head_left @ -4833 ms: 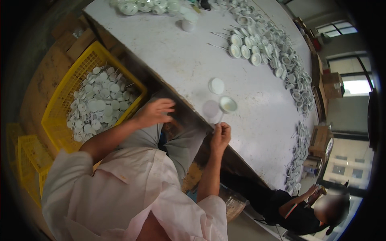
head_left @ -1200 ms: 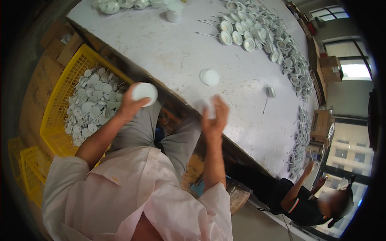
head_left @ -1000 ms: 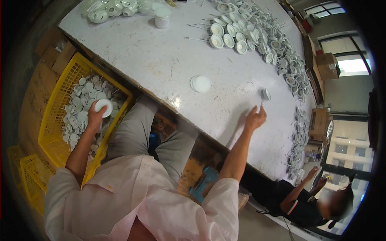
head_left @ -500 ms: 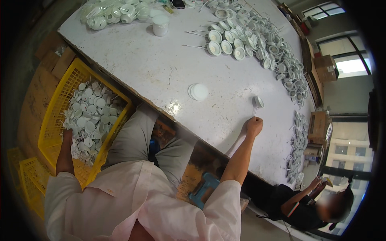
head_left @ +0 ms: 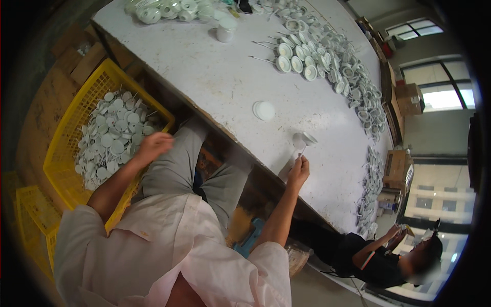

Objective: The person assembles LED light fixtures by picking up light bases and pressing circular covers onto them by hand, and fits plastic housing components together.

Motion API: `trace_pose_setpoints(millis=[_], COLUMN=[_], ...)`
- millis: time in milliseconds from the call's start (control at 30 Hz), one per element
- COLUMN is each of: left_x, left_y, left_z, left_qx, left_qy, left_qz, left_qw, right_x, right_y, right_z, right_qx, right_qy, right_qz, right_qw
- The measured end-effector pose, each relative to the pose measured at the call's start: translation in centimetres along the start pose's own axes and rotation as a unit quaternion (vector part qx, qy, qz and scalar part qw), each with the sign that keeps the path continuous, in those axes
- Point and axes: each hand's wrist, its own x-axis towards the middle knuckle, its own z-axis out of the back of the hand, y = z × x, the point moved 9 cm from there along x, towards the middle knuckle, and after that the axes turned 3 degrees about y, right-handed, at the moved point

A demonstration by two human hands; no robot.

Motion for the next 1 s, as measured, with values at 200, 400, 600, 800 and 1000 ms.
trace_pose_setpoints(millis=[200, 400, 600, 800, 1000], left_x=[2.3, 4.2, 2.5, 1.2, 0.3], left_y=[-10.4, -13.9, -12.8, -11.0, -9.3], left_z=[-14.1, -13.9, -9.5, -9.2, -8.4], left_qx=[-0.206, -0.127, -0.026, 0.004, 0.000], left_qy=[0.165, 0.067, -0.024, -0.021, -0.018], left_qz=[-0.046, -0.147, -0.183, -0.162, -0.135], left_qw=[0.963, 0.979, 0.982, 0.987, 0.991], right_x=[-9.9, -15.4, -9.3, 4.2, 6.1], right_y=[7.4, 13.8, 12.5, 9.7, 9.6], right_z=[-8.2, -12.9, -14.2, -13.5, -15.2], right_qx=[0.149, 0.133, 0.036, -0.169, -0.213], right_qy=[0.097, 0.199, 0.221, 0.051, 0.094], right_qz=[-0.023, 0.214, 0.050, 0.098, 0.056], right_qw=[0.984, 0.947, 0.973, 0.980, 0.971])
